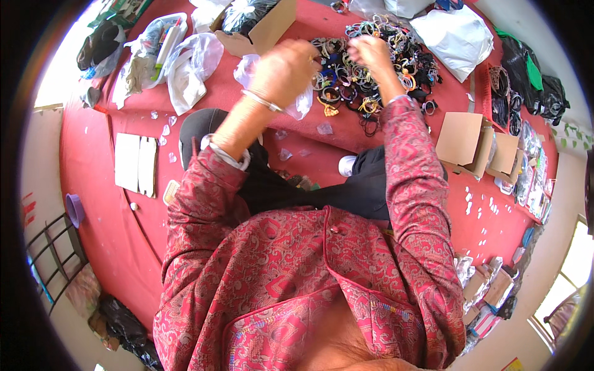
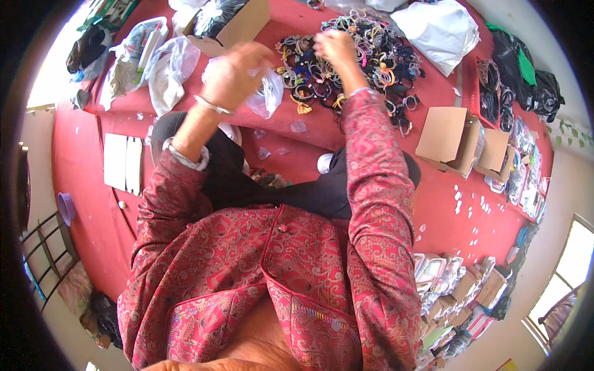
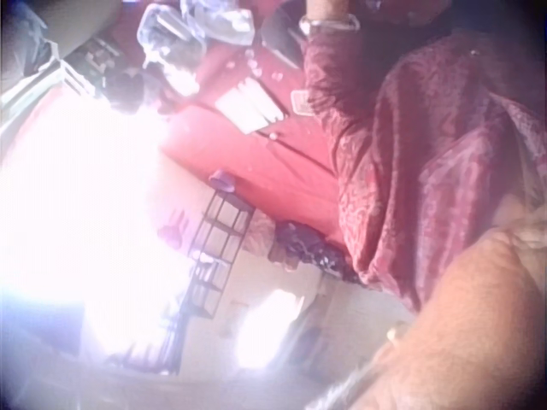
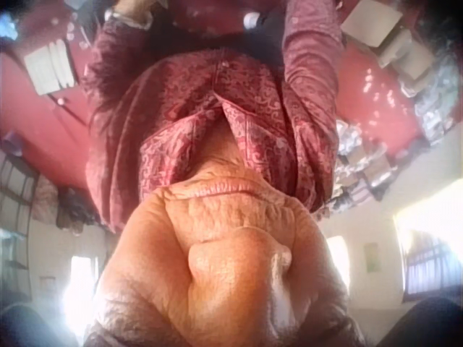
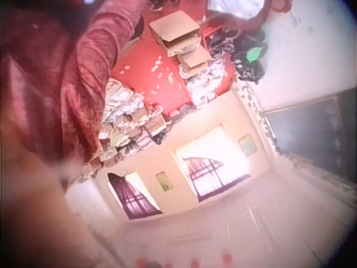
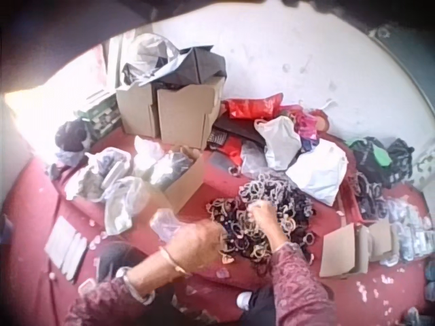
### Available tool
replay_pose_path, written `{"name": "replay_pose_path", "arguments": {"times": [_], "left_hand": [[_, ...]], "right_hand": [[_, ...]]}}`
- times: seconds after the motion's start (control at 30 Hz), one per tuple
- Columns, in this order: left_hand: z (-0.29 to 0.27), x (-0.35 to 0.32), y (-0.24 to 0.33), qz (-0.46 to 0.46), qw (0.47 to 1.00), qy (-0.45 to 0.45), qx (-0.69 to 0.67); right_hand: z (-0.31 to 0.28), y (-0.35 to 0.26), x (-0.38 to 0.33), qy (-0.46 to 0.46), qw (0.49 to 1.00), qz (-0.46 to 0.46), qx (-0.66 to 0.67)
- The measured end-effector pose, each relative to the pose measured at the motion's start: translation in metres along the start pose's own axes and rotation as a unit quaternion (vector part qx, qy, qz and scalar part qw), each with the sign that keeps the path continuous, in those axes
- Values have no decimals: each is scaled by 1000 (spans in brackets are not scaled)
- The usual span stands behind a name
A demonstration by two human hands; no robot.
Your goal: The person sits on the floor and assembles a small cardboard box. They then open a plastic bag and transfer a large pile of hair ties and hair clips from the bag into the box.
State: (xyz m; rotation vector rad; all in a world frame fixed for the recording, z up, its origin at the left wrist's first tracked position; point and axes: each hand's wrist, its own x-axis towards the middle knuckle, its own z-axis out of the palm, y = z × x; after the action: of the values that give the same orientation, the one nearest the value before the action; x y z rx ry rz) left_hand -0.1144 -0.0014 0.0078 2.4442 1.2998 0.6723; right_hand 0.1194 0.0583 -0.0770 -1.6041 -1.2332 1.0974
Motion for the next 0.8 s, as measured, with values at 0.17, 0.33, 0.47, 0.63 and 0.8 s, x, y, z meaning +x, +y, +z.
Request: {"name": "replay_pose_path", "arguments": {"times": [0.17,0.33,0.47,0.63,0.8], "left_hand": [[78,-17,34,159,827,-538,11],[95,-25,38,187,799,-569,43],[90,-11,31,161,829,-532,60],[100,-11,17,162,836,-515,98],[113,-11,18,165,831,-515,129]], "right_hand": [[-51,95,21,108,914,22,-390],[-17,97,6,69,828,66,-553],[-71,111,31,118,820,149,-540],[-153,91,46,12,919,205,-336],[-163,57,28,-56,958,200,-196]]}}
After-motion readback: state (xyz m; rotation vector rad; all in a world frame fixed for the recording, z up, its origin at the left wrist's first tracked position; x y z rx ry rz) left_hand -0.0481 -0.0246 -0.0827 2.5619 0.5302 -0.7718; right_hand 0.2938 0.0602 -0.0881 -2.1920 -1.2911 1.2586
